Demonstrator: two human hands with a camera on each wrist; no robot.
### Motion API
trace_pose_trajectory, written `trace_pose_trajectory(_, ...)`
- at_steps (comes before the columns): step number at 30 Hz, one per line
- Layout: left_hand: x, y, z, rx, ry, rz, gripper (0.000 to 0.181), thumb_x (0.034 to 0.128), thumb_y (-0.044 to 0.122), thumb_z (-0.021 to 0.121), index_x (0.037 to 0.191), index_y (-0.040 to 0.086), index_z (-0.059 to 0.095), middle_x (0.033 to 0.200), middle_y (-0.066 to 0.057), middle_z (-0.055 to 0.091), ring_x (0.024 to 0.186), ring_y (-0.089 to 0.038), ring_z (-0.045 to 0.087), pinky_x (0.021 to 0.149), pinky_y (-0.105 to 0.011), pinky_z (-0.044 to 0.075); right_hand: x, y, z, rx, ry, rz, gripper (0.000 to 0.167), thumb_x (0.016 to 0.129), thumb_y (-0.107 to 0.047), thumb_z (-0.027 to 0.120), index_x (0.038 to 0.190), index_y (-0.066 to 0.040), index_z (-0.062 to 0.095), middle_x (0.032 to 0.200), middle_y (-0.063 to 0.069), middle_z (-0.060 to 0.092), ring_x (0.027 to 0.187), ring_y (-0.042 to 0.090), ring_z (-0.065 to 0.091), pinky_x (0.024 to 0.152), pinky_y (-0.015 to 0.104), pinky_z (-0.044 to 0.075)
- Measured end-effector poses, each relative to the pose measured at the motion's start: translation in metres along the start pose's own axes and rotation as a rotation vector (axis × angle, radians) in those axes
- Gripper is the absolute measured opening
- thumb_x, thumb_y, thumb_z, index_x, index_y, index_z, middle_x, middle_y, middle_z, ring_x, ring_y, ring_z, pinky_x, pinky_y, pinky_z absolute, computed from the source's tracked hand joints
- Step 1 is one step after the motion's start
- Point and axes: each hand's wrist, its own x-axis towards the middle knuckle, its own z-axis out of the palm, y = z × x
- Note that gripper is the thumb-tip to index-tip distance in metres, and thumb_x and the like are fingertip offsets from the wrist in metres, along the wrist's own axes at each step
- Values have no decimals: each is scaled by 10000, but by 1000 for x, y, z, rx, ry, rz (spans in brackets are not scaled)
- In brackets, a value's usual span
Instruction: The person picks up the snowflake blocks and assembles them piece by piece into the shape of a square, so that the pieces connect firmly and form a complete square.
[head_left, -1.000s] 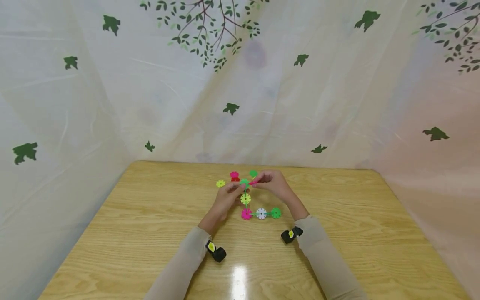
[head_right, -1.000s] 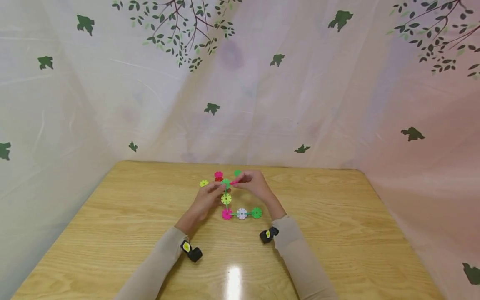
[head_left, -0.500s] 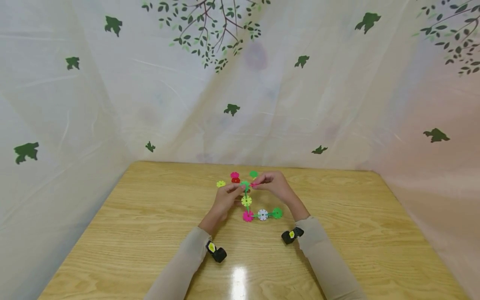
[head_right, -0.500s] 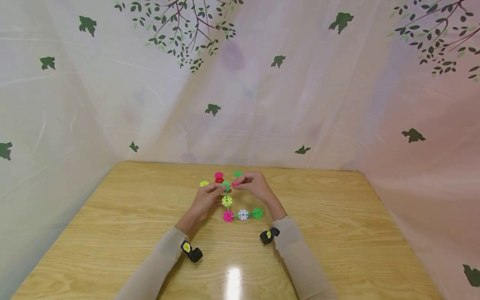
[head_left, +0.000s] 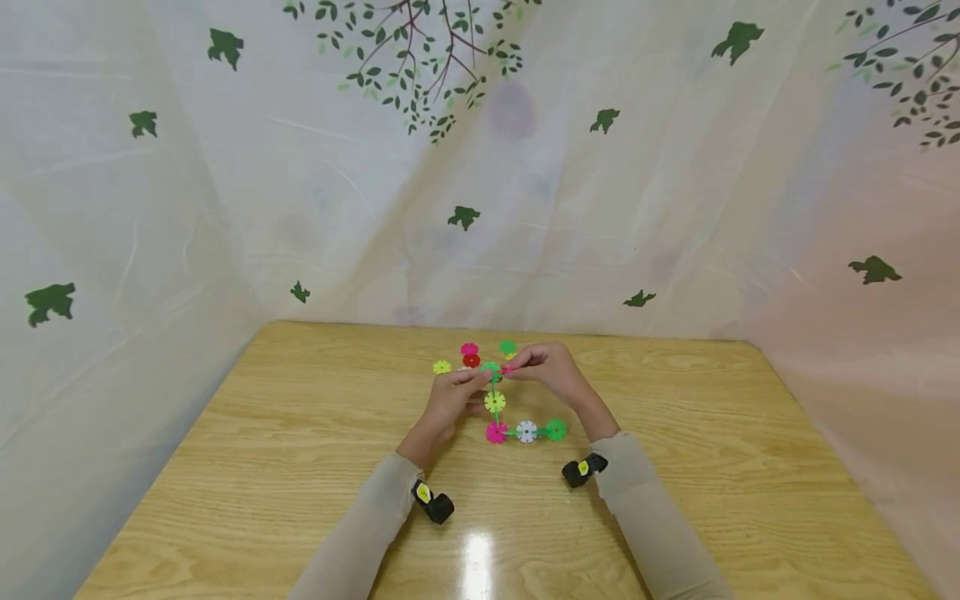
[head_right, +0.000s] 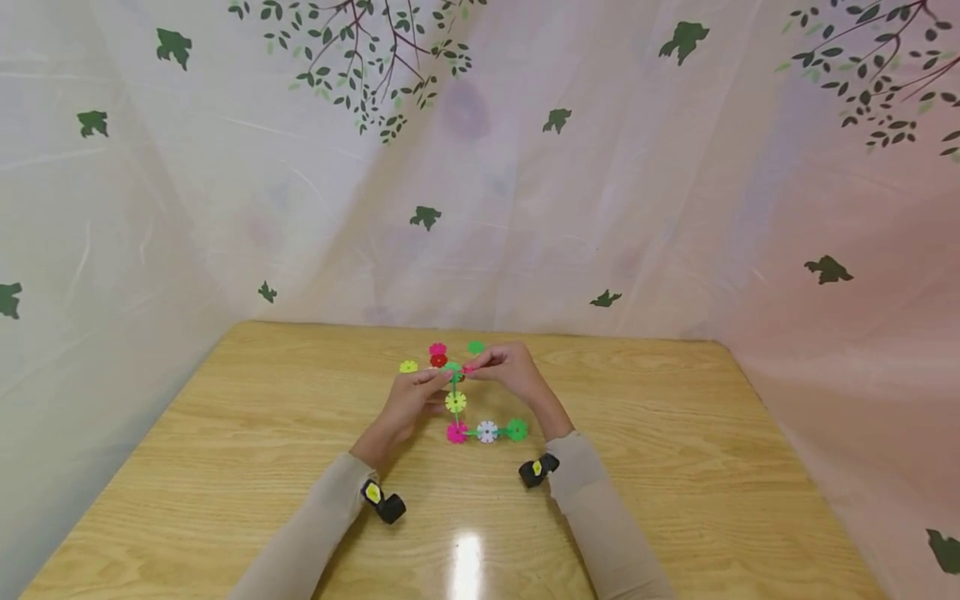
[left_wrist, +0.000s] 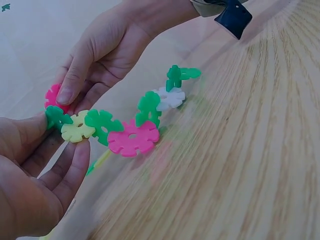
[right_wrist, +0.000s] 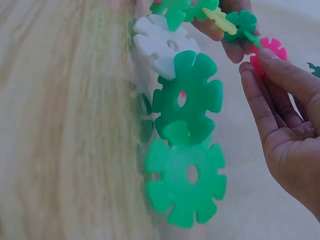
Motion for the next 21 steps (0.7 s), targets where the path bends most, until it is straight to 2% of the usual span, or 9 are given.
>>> trace_pose_trajectory(5, -1, 1, 1, -28, -6, 1, 322, 976, 157, 699, 1178, -94, 708, 968, 9, 684, 716, -84, 664, 624, -276, 615, 1, -1, 1, -6, -11, -7, 65, 880, 10, 764, 909, 68, 758, 954, 125, 773, 848, 119, 740, 793, 291, 619)
trace_pose_trajectory(10, -1, 2, 0, -28, -15, 0, 314, 988, 133, 678, 1196, -102, 694, 964, -1, 695, 706, -87, 674, 605, -274, 611, 1, -2, 2, -10, -27, -15, 119, 871, 37, 761, 945, 124, 731, 982, 221, 752, 844, 106, 739, 793, 317, 625)
trace_pose_trajectory(16, -2, 4, -2, 20, -78, -12, 362, 1008, 246, 662, 1161, -77, 718, 1070, -210, 755, 753, -84, 692, 639, -270, 614, 0, -4, 4, -42, -46, -10, 116, 897, 39, 730, 972, 126, 713, 1012, 287, 716, 831, 94, 724, 840, 423, 620)
trace_pose_trajectory(21, -2, 5, -2, 18, -132, -34, 406, 996, 315, 677, 1120, -69, 722, 1157, -259, 724, 742, -84, 676, 640, -270, 612, 1, -7, 5, -93, -66, -8, 134, 896, 49, 726, 1004, 126, 709, 1008, 278, 722, 832, 104, 713, 800, 304, 617)
